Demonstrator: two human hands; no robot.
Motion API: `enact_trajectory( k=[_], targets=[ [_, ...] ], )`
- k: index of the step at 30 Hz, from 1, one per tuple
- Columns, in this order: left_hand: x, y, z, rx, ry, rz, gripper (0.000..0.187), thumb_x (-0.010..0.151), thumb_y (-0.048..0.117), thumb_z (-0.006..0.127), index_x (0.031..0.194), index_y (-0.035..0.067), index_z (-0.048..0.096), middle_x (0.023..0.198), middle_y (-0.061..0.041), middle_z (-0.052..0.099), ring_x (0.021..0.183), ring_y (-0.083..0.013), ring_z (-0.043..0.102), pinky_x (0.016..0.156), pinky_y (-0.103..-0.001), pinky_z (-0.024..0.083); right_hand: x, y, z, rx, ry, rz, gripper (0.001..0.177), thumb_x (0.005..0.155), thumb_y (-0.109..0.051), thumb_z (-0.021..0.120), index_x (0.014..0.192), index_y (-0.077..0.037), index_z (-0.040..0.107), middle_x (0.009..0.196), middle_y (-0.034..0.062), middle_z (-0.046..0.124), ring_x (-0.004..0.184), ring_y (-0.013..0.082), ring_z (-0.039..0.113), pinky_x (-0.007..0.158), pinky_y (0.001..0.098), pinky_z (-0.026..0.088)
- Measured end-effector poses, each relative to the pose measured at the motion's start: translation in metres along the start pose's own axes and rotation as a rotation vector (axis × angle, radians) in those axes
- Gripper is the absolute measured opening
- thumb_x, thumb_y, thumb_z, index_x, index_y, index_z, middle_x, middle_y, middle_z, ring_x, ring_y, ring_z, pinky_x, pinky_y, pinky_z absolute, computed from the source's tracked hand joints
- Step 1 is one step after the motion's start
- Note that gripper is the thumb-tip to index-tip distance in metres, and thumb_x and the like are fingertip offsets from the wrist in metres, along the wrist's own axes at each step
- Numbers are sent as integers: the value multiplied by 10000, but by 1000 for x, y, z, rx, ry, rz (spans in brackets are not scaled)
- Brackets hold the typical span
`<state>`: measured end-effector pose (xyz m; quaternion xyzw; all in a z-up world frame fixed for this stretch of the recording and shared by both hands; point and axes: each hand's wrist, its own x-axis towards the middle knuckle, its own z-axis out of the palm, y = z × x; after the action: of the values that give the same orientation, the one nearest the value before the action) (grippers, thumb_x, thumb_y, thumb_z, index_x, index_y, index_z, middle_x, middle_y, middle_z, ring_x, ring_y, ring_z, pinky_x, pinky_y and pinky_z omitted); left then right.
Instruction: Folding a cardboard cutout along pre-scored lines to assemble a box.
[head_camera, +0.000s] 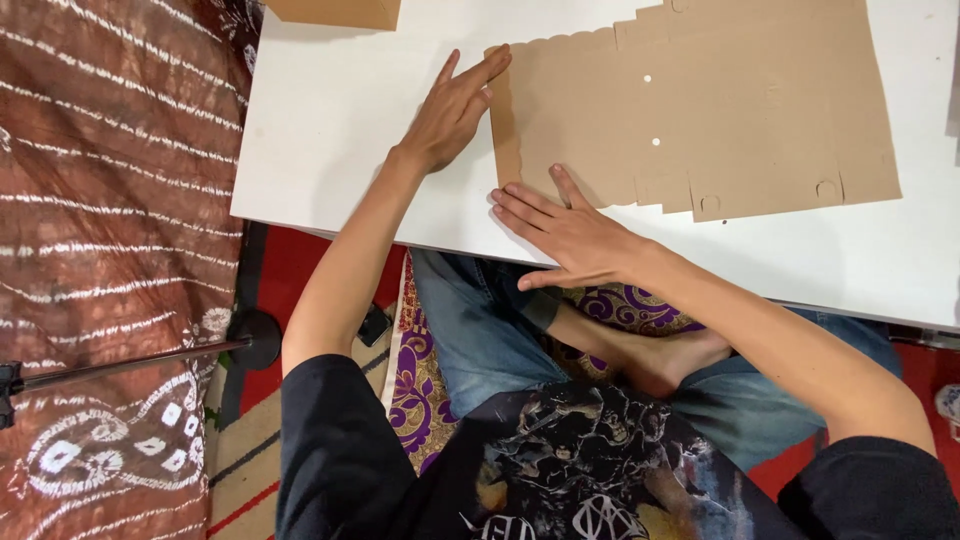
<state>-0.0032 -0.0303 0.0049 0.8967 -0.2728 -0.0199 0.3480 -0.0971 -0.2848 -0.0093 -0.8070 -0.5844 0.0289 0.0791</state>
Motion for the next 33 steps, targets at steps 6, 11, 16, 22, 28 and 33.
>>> enact_trajectory(
  k=[6,11,16,22,28,33],
  targets=[
    [0,6,-2,-39,-20,-38,582,1050,223,166,1600,63,274,1640,-161,417,1550,-223,339,1296,-480,4,22,26,-13,140,-78,63,921,1001,-697,320,1634,-56,126,1714,154,120,1582,260,104,1154,718,-7],
    [-3,1,3,-41,6,22,569,1106,362,171,1623,127,207,1638,-184,442,1548,-244,395,1304,-487,-6,51,66,-18,164,-52,129,933,999,-705,252,1624,-23,127,1696,203,147,1573,320,110,1143,735,-56],
    [-4,-2,4,-3,-7,49,592,1133,443,209,1656,221,44,1696,-181,370,1594,-279,353,1304,-506,-14,71,95,-17,153,-52,187,983,985,-737,239,1621,3,121,1700,218,92,1584,310,39,1147,710,-104],
    [-2,-1,4,-5,2,-1,563,1127,314,215,1653,189,61,1712,-163,332,1550,-288,452,1329,-468,22,76,99,-16,164,-39,196,1041,941,-803,236,1618,-14,175,1705,195,103,1584,309,29,1142,718,-117],
    [0,-1,5,84,-5,-27,532,1141,341,130,1649,187,104,1710,-143,331,1584,-235,370,1327,-445,15,62,73,-15,132,3,165,1152,914,-854,235,1616,40,44,1703,223,102,1584,324,29,1151,708,-116],
    [-1,-5,8,106,4,-18,551,1101,178,191,1648,162,124,1706,-153,333,1569,-232,399,1323,-447,16,42,47,-6,115,-11,126,1083,946,-810,297,1620,13,95,1703,216,96,1574,355,63,1137,748,-67]
  ],
)
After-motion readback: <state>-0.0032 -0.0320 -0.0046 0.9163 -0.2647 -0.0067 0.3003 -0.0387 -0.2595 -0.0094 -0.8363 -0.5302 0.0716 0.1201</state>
